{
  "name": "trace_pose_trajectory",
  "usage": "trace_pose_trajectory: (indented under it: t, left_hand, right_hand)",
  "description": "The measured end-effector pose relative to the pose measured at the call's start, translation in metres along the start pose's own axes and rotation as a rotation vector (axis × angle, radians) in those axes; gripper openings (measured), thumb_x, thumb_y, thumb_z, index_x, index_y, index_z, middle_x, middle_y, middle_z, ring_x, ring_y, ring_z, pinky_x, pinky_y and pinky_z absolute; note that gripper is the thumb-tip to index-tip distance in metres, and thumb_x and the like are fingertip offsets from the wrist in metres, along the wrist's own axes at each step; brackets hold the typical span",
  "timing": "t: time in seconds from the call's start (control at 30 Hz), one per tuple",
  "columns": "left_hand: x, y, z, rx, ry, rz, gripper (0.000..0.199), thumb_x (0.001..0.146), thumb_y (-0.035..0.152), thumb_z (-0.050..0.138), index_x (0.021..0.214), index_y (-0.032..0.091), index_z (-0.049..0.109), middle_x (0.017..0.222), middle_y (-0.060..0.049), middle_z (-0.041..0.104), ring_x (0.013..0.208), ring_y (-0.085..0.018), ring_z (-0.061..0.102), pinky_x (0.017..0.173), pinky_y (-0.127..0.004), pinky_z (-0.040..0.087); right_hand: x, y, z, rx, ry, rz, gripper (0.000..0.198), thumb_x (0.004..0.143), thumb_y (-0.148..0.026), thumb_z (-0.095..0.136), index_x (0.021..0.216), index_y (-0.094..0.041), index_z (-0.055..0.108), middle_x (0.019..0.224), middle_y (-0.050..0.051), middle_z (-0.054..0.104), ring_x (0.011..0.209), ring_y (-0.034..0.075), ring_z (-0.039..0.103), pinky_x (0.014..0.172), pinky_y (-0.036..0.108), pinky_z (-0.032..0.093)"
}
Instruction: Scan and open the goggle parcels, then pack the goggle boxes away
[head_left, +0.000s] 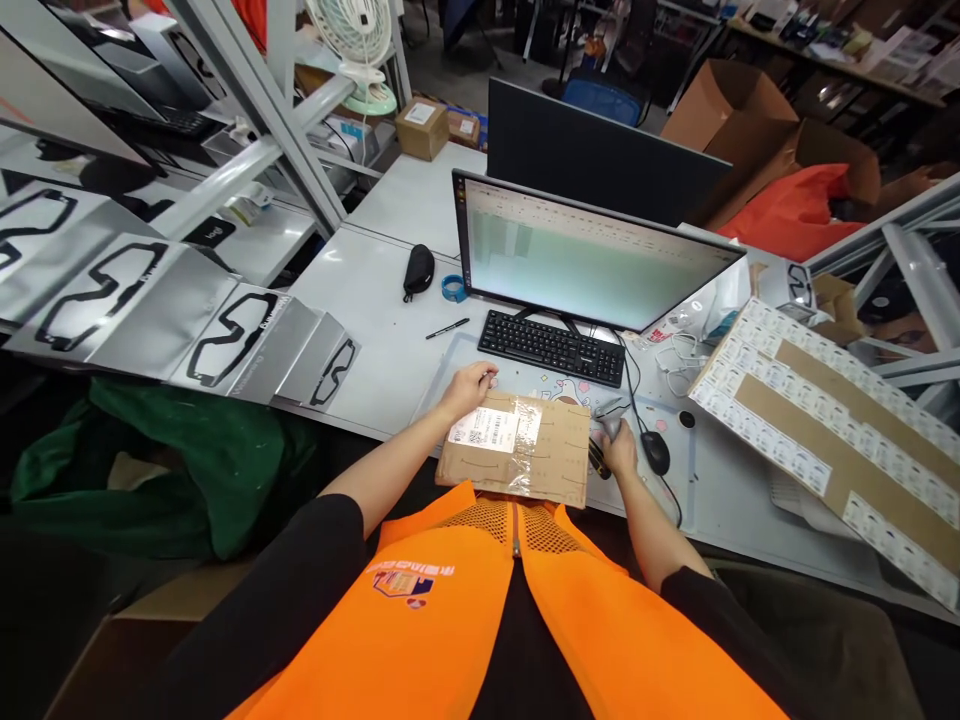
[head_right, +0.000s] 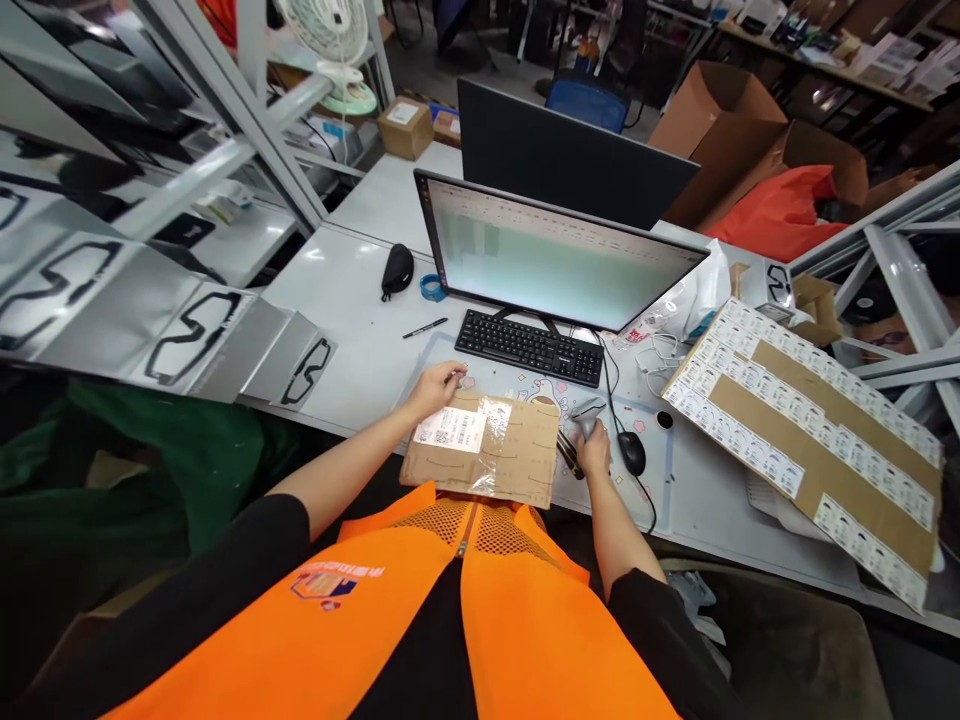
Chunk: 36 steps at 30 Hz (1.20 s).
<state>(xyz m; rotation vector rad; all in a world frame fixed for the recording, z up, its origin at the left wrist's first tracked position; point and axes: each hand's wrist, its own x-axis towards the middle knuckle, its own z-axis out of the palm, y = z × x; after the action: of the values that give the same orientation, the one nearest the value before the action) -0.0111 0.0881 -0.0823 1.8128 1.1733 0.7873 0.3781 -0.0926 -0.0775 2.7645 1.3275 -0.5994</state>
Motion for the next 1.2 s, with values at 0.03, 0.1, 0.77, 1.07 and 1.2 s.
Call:
trace_pose_trajectory:
  t: [0.03,0.1,0.77,1.07,1.2]
  left_hand:
    - [0.001,0.0,0.0,0.013,0.006,0.002,0.023,0.102,0.022,0.053,0.108,0.018,0.075,0.11,-0.011,0.081,0.102,-0.025,0.076,0.095,-0.037,0.06]
    - [0.002,-0.001,0.001,0.039,0.006,0.001,0.024,0.102,0.022,0.052,0.108,0.018,0.075,0.113,-0.012,0.081,0.104,-0.025,0.076,0.097,-0.038,0.059]
    - [0.008,0.001,0.004,0.187,-0.023,-0.108,0.027,0.1,0.025,0.052,0.112,0.021,0.077,0.107,-0.01,0.082,0.101,-0.027,0.076,0.095,-0.039,0.06]
    - [0.008,0.008,-0.001,0.123,0.01,-0.08,0.022,0.098,0.021,0.054,0.106,0.021,0.075,0.109,-0.011,0.081,0.103,-0.026,0.075,0.098,-0.042,0.06]
    - [-0.012,0.002,-0.015,-0.013,0.243,-0.233,0.024,0.097,0.028,0.058,0.115,0.019,0.071,0.124,-0.015,0.077,0.12,-0.029,0.071,0.111,-0.047,0.056]
  right_hand:
    - [0.001,0.001,0.003,-0.001,-0.007,0.023,0.083,0.1,-0.042,0.063,0.169,-0.007,0.033,0.153,0.025,0.061,0.133,0.034,0.065,0.105,0.036,0.052]
    - [0.006,0.001,0.003,-0.01,-0.052,0.075,0.084,0.099,-0.042,0.065,0.169,-0.007,0.034,0.154,0.025,0.06,0.134,0.035,0.065,0.108,0.038,0.05]
    - [0.13,-0.128,-0.031,-0.243,-0.311,-0.136,0.07,0.101,-0.022,0.056,0.17,-0.019,0.046,0.187,0.012,0.0,0.171,0.043,-0.005,0.136,0.068,0.008]
    - [0.069,-0.138,-0.038,0.364,-0.154,-0.116,0.054,0.105,-0.033,0.044,0.148,-0.007,0.064,0.142,0.02,0.072,0.132,0.026,0.068,0.119,0.039,0.052]
    - [-0.004,-0.093,-0.028,0.842,-0.208,0.034,0.065,0.103,-0.062,0.044,0.143,-0.016,0.068,0.139,0.018,0.074,0.125,0.031,0.074,0.099,0.041,0.064]
